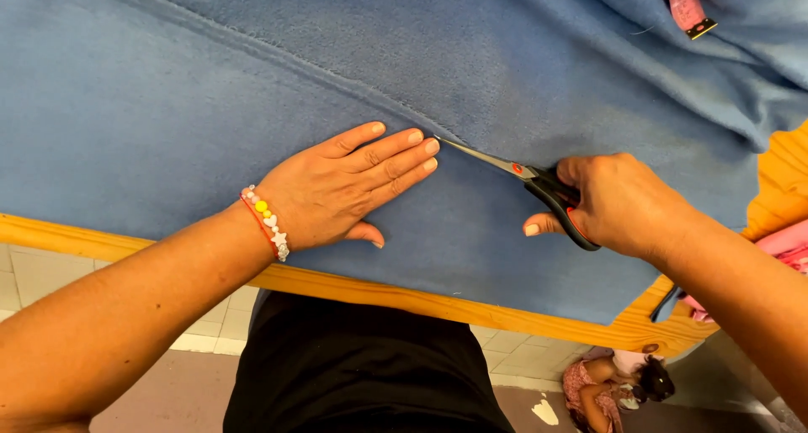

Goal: Cutting out fabric pieces from a larger sheet of blue fabric using a pink garment as a template and scissors.

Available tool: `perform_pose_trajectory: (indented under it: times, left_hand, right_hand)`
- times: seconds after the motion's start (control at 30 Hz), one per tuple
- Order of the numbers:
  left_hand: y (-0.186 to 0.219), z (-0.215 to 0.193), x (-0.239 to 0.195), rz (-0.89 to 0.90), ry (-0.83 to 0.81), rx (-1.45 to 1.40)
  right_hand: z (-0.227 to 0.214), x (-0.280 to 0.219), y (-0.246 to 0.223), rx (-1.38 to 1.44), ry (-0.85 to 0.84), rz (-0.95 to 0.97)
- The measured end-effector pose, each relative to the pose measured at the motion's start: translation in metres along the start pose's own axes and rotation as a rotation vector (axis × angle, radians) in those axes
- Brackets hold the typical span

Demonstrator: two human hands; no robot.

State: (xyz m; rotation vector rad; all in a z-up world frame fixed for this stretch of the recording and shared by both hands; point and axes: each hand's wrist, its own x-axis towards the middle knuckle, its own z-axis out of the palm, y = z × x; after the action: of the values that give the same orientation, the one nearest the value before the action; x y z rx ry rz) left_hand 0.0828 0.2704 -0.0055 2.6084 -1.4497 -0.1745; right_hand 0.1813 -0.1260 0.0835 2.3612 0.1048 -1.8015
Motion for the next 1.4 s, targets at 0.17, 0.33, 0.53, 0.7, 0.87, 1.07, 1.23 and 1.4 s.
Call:
perform_pose_trajectory:
  times: [0.17, 0.33, 0.53, 0.7, 0.87, 1.07, 1.23, 1.4]
  left_hand:
    - [0.0, -0.001, 0.0, 0.001, 0.001, 0.002]
    - [0.001, 0.001, -0.001, 0.002, 0.002, 0.024]
    - [0.002, 0.001, -0.001, -0.006, 0.008, 0.039]
    - [0.003, 0.004, -0.001, -0.011, 0.014, 0.051]
    - [0.003, 0.005, -0.002, -0.012, 0.027, 0.091]
    - [0.004, 0.005, -0.003, -0.02, 0.02, 0.054]
    - [0.004, 0.005, -0.002, -0.023, 0.032, 0.064]
    - [0.004, 0.006, -0.002, -0.024, 0.037, 0.054]
  right_hand:
    - [0.013, 0.013, 0.018, -0.024, 0.121, -0.103]
    - [-0.006, 0.001, -0.01, -0.022, 0.045, -0.081]
    - [-0.003, 0.009, -0.01, -0.063, 0.092, -0.127]
    - [-0.004, 0.012, -0.011, -0.061, 0.092, -0.104]
    - [-0.011, 0.004, -0.032, -0.037, 0.084, -0.139]
    - [-0.005, 0.015, -0.021, -0.102, 0.172, -0.151]
    - [-0.015, 0.008, -0.037, -0.054, 0.133, -0.136]
    - [-0.015, 0.012, -0.044, -0.066, 0.15, -0.189]
